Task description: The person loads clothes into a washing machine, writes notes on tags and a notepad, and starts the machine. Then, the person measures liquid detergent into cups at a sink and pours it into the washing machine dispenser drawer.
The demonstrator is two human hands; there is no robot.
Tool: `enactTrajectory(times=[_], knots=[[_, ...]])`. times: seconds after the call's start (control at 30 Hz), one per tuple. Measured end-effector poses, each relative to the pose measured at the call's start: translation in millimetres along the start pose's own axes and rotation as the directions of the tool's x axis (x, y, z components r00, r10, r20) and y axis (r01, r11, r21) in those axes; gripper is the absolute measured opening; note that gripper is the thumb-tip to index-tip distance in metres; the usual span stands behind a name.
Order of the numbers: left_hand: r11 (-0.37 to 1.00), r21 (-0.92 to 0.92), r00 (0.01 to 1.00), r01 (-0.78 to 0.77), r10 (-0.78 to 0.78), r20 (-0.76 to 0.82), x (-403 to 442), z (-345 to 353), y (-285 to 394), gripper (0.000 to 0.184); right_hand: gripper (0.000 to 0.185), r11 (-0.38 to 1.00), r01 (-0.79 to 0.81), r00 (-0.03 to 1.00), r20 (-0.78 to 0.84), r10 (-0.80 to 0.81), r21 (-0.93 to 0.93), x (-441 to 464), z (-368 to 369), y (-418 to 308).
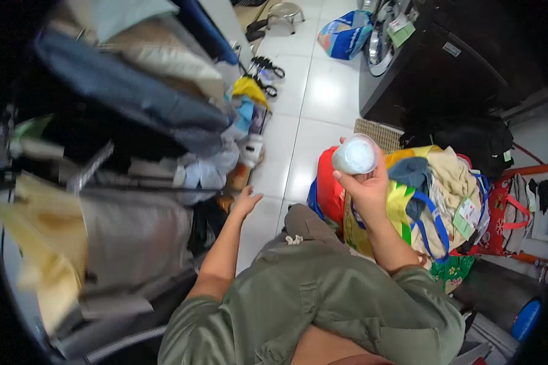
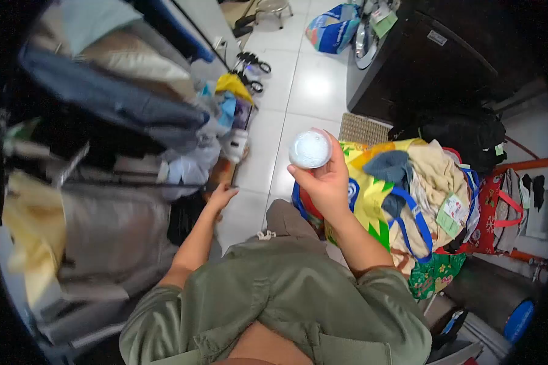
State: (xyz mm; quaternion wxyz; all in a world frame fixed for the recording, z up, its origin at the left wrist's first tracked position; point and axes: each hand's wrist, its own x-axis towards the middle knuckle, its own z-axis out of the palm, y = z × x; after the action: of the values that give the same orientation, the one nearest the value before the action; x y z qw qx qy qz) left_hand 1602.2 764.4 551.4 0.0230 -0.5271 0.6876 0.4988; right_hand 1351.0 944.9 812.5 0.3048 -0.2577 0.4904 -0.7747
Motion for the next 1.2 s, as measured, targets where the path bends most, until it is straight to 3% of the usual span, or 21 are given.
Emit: enactTrajectory(times=[0.03,0.1,0.17,0.27,0.3,0.37,0.4,0.43,0.53,0.6,0.67,0.77,0.8,0.87,0.9,0.93,1.0,1.07,1.13,1.17,1.2], knots=[[0.997,-0.074,0.995,-0.010,0.018,0.099,51.5,-3.9,34.6,0.069,0.068,1.000,0.014,0.999,-0.047,-0.015,-0.024,20.7,-2.2,2.3],[0.963,-0.217,0.957,0.158,-0.095,0.275,129.3,-14.1,121.8,0.068,0.067,0.996,0.075,0.994,-0.073,-0.078,-0.041,57.8,-6.6,6.2],[0.979,-0.200,0.967,0.038,0.014,0.256,187.9,-22.5,209.8,0.058,0.068,0.994,0.073,0.988,-0.128,-0.083,-0.081,97.0,-13.6,8.1],[0.929,-0.365,0.962,-0.059,0.151,0.229,270.7,-28.7,291.5,0.055,0.068,0.982,0.099,0.978,-0.165,-0.126,-0.163,158.9,-19.4,5.5],[0.928,-0.364,0.956,-0.073,0.169,0.238,300.9,-31.1,304.4,0.055,0.068,0.972,0.111,0.975,-0.169,-0.147,-0.208,182.7,-21.9,1.8],[0.970,-0.221,0.933,0.103,-0.017,0.360,368.5,-34.6,298.1,0.053,0.068,0.964,0.102,0.964,-0.216,-0.157,-0.244,227.4,-20.3,-5.0],[0.983,-0.044,0.905,0.179,-0.147,0.399,404.7,-35.7,293.0,0.053,0.068,0.962,0.125,0.953,-0.239,-0.184,-0.242,253.3,-21.0,-6.8],[0.958,0.139,0.863,0.250,-0.285,0.418,439.3,-33.2,272.4,0.054,0.068,0.960,0.137,0.943,-0.266,-0.202,-0.243,276.6,-21.9,-9.1],[0.839,0.332,0.732,0.432,-0.541,0.415,441.9,-43.2,275.3,0.074,0.066,0.935,0.120,0.925,-0.305,-0.227,-0.334,351.5,-27.0,-16.6],[0.761,0.426,0.631,0.489,-0.646,0.430,464.4,-48.5,279.2,0.075,0.065,0.943,0.140,0.892,-0.375,-0.252,-0.300,400.4,-31.6,-11.5],[0.726,0.475,0.507,0.498,-0.688,0.520,504.6,-52.5,289.4,0.076,0.065,0.930,0.151,0.867,-0.407,-0.287,-0.335,452.6,-40.6,-11.2],[0.737,0.462,0.236,0.494,-0.625,0.744,590.1,-68.5,326.1,0.078,0.064,0.930,0.151,0.811,-0.496,-0.310,-0.335,524.5,-53.1,-11.7],[0.739,0.468,0.192,0.484,-0.612,0.767,624.5,-76.2,349.9,0.079,0.064,0.926,0.174,0.779,-0.529,-0.337,-0.334,550.0,-56.9,-11.6],[0.742,0.531,0.212,0.409,-0.643,0.736,687.8,-97.9,417.7,0.080,0.064,0.919,0.204,0.729,-0.575,-0.372,-0.337,598.9,-61.6,-12.6],[0.656,0.699,0.513,0.285,-0.720,0.467,719.4,-100.2,458.6,0.076,0.064,0.914,0.218,0.717,-0.579,-0.387,-0.341,623.7,-63.3,-15.8],[0.651,0.708,0.518,0.275,-0.720,0.462,758.1,-100.4,492.8,0.076,0.064,0.917,0.213,0.694,-0.608,-0.386,-0.338,647.5,-64.0,-20.1],[0.802,0.589,0.774,-0.097,-0.312,0.552,844.0,-99.4,568.7,0.074,0.065,0.921,0.203,0.655,-0.654,-0.380,-0.332,696.6,-70.5,-26.5],[0.652,0.678,0.874,-0.340,-0.047,0.483,906.4,-74.8,689.5,0.055,0.064,0.912,0.228,0.625,-0.667,-0.406,-0.341,744.0,-82.1,-27.9],[0.582,0.552,0.802,-0.597,0.430,0.414,979.6,-33.4,787.8,0.053,0.064,0.904,0.233,0.604,-0.675,-0.424,-0.360,794.9,-97.4,-26.4],[0.582,0.467,0.744,-0.666,0.471,0.474,986.5,-22.0,854.5,0.054,0.065,0.896,0.235,0.597,-0.672,-0.439,-0.377,817.6,-106.5,-25.9],[0.593,0.390,0.709,-0.704,0.562,0.426,980.7,-10.5,910.6,0.057,0.065,0.887,0.235,0.591,-0.666,-0.454,-0.397,840.1,-115.5,-24.7]])
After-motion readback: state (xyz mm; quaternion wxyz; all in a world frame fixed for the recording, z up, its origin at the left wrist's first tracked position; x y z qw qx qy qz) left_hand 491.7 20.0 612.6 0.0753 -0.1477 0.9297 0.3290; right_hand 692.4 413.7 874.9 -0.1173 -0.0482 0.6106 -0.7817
